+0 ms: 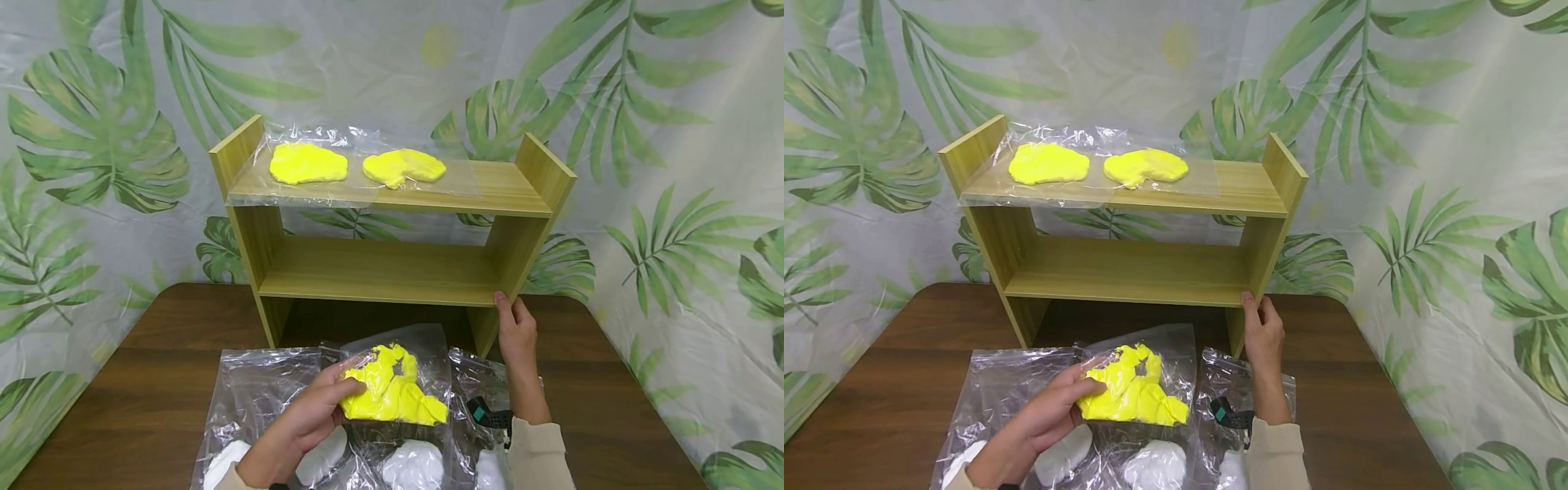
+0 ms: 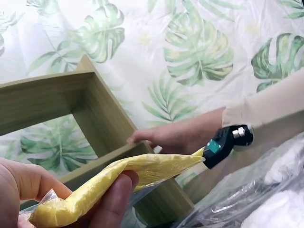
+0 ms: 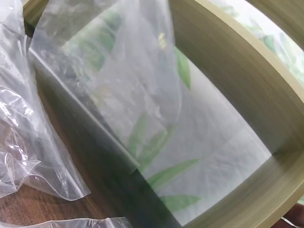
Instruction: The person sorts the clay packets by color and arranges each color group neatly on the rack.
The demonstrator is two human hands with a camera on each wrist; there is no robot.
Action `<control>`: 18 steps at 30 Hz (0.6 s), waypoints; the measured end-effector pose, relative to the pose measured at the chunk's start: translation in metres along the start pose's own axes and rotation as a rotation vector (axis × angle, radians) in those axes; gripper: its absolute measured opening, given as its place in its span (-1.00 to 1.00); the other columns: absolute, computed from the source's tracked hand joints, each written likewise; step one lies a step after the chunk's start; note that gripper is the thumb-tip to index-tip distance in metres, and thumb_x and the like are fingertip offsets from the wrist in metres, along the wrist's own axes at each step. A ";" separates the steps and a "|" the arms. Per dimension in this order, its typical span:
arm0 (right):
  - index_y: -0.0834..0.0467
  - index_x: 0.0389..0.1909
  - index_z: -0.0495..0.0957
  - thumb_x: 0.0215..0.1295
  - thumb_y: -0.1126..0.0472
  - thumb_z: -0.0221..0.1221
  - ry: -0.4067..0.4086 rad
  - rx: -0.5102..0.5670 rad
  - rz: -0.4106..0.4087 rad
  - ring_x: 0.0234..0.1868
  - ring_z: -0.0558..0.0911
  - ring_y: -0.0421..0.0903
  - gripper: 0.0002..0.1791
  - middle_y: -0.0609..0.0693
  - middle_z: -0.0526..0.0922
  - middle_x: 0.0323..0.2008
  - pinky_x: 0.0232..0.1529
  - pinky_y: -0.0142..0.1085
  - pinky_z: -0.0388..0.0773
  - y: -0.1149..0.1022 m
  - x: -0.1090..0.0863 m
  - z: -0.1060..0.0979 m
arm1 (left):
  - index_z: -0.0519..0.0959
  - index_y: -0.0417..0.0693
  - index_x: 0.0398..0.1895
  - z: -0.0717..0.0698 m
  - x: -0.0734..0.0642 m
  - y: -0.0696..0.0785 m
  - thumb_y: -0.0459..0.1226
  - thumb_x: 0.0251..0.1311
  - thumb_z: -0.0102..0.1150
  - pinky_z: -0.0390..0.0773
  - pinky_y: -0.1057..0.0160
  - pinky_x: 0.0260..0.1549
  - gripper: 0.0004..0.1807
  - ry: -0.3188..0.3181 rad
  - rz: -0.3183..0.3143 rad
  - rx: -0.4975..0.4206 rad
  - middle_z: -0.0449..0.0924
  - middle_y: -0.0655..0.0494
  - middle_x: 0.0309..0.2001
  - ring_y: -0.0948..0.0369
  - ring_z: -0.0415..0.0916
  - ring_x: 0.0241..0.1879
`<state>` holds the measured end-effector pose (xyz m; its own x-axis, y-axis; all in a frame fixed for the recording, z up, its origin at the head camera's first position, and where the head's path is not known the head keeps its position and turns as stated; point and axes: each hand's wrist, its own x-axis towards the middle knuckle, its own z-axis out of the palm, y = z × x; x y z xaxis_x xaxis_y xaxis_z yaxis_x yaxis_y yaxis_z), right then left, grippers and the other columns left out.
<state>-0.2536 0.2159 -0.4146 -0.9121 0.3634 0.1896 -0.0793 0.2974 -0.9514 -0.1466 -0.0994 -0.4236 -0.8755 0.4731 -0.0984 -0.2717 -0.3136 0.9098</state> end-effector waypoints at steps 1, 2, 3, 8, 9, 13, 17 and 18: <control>0.10 0.06 0.53 0.34 -0.31 -0.02 0.000 -0.001 0.000 -0.09 0.45 -0.01 -0.40 0.15 0.56 -0.02 -0.02 -0.17 0.31 0.000 0.000 0.000 | 0.09 -0.45 0.36 0.000 0.000 0.001 -0.44 0.23 -0.07 0.63 0.19 -0.17 -0.37 -0.004 0.003 -0.007 0.58 -0.01 -0.07 0.21 0.60 -0.18; 0.10 0.07 0.53 0.35 -0.31 -0.02 -0.001 -0.002 -0.001 -0.08 0.46 0.00 -0.40 0.15 0.56 -0.01 -0.01 -0.17 0.31 0.000 0.000 0.000 | 0.10 -0.45 0.36 0.000 -0.001 0.002 -0.44 0.23 -0.07 0.63 0.17 -0.17 -0.38 -0.007 0.006 -0.011 0.58 -0.02 -0.06 0.20 0.60 -0.17; 0.09 0.08 0.53 0.35 -0.31 -0.02 -0.003 -0.002 -0.001 -0.06 0.46 0.00 -0.40 0.15 0.56 0.00 0.00 -0.16 0.31 0.000 0.000 0.000 | 0.12 -0.46 0.34 0.000 -0.002 0.003 -0.44 0.24 -0.07 0.63 0.17 -0.17 -0.40 -0.010 0.008 -0.014 0.59 -0.02 -0.07 0.20 0.60 -0.17; 0.09 0.11 0.52 0.35 -0.31 -0.03 -0.011 -0.005 -0.001 -0.04 0.44 -0.02 -0.39 0.14 0.54 0.06 0.01 -0.14 0.31 -0.001 -0.001 -0.001 | 0.10 -0.46 0.34 0.002 -0.005 0.008 -0.43 0.26 -0.06 0.62 0.13 -0.14 -0.40 -0.026 0.015 -0.043 0.58 -0.04 -0.04 0.17 0.61 -0.13; 0.08 0.11 0.52 0.35 -0.31 -0.03 -0.011 -0.007 -0.001 -0.05 0.44 -0.02 -0.39 0.14 0.54 0.06 0.01 -0.14 0.31 -0.001 -0.001 -0.001 | 0.09 -0.45 0.36 0.003 -0.006 0.009 -0.43 0.26 -0.06 0.61 0.13 -0.13 -0.39 -0.028 0.016 -0.047 0.58 -0.04 -0.03 0.17 0.60 -0.12; 0.09 0.09 0.52 0.35 -0.31 -0.03 -0.007 -0.010 -0.002 -0.07 0.45 -0.01 -0.39 0.16 0.55 0.02 -0.02 -0.15 0.32 0.000 -0.001 -0.001 | 0.07 -0.44 0.36 0.006 -0.011 0.014 -0.41 0.26 -0.03 0.60 0.18 -0.10 -0.38 -0.022 0.018 -0.052 0.56 -0.01 -0.03 0.19 0.59 -0.12; 0.09 0.08 0.52 0.35 -0.31 -0.03 0.000 -0.009 -0.001 -0.08 0.47 0.01 -0.40 0.19 0.56 -0.01 -0.04 -0.16 0.33 0.000 -0.001 -0.001 | 0.02 -0.43 0.39 0.010 -0.017 0.021 -0.39 0.27 -0.03 0.58 0.23 -0.06 -0.34 -0.031 0.029 -0.054 0.54 0.00 0.00 0.21 0.57 -0.09; 0.09 0.07 0.52 0.35 -0.31 -0.03 0.003 -0.008 -0.001 -0.08 0.47 0.01 -0.41 0.19 0.56 -0.02 -0.05 -0.17 0.33 0.000 -0.001 0.000 | 0.00 -0.43 0.40 0.010 -0.018 0.022 -0.39 0.28 -0.03 0.57 0.23 -0.05 -0.32 -0.040 0.032 -0.058 0.54 -0.01 0.02 0.20 0.57 -0.08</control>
<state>-0.2529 0.2162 -0.4149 -0.9109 0.3656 0.1912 -0.0769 0.3049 -0.9493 -0.1328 -0.1066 -0.3976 -0.8677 0.4944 -0.0518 -0.2670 -0.3756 0.8875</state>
